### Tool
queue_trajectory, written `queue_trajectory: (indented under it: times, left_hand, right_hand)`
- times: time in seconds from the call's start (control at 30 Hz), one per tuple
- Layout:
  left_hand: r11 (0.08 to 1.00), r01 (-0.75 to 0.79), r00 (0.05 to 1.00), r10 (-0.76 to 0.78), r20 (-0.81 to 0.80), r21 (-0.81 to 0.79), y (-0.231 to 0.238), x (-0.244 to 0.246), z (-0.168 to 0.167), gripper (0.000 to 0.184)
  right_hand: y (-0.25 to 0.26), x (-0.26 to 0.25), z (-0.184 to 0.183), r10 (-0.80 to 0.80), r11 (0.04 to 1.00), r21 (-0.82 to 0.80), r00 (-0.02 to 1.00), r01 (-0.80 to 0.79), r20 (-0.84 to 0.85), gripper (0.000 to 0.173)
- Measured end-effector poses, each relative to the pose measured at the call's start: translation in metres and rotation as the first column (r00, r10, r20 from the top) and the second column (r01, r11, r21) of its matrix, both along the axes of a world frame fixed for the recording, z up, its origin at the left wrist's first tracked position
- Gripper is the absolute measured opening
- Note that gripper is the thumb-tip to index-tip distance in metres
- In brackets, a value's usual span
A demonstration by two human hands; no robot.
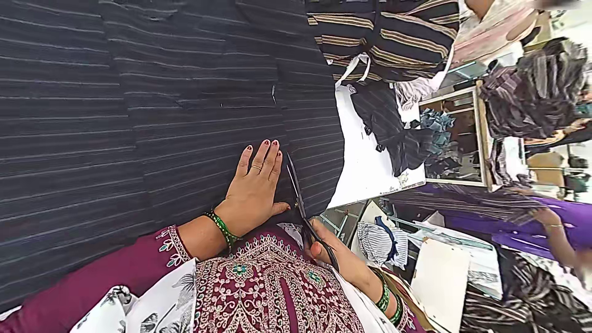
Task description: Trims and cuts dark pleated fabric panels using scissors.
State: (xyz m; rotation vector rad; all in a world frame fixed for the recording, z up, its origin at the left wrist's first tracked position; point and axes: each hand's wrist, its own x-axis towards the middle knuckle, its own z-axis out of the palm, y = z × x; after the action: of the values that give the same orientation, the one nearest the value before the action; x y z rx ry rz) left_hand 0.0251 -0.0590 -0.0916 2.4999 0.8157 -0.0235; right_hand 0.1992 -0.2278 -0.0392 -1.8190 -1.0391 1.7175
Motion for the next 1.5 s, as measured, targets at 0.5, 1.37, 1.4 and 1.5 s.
queue_trajectory:
  times: [0.5,1.37,1.4,1.5]
  left_hand:
    - [0.999,0.02,0.999,-0.021,-0.025,-0.046,0.001,0.0,0.004,0.111]
    - [0.998,0.023,1.0,-0.024,-0.021,-0.052,0.002,0.0,0.006,0.112]
    - [0.999,0.019,1.0,-0.019,-0.007,-0.045,0.002,-0.001,0.005,0.112]
    - [0.999,0.022,1.0,-0.021,0.007,-0.047,0.001,-0.001,0.004,0.112]
  right_hand:
    - [0.016,0.0,-0.004,-0.016,1.0,0.002,1.0,0.016,-0.008,0.083]
    - [0.015,-0.003,0.001,-0.052,0.999,0.017,0.994,0.051,0.091,0.064]
    - [0.014,-0.003,0.001,-0.047,0.999,0.03,0.995,0.044,0.094,0.064]
    - [0.016,-0.004,0.006,-0.031,0.999,0.044,0.989,0.025,0.145,0.058]
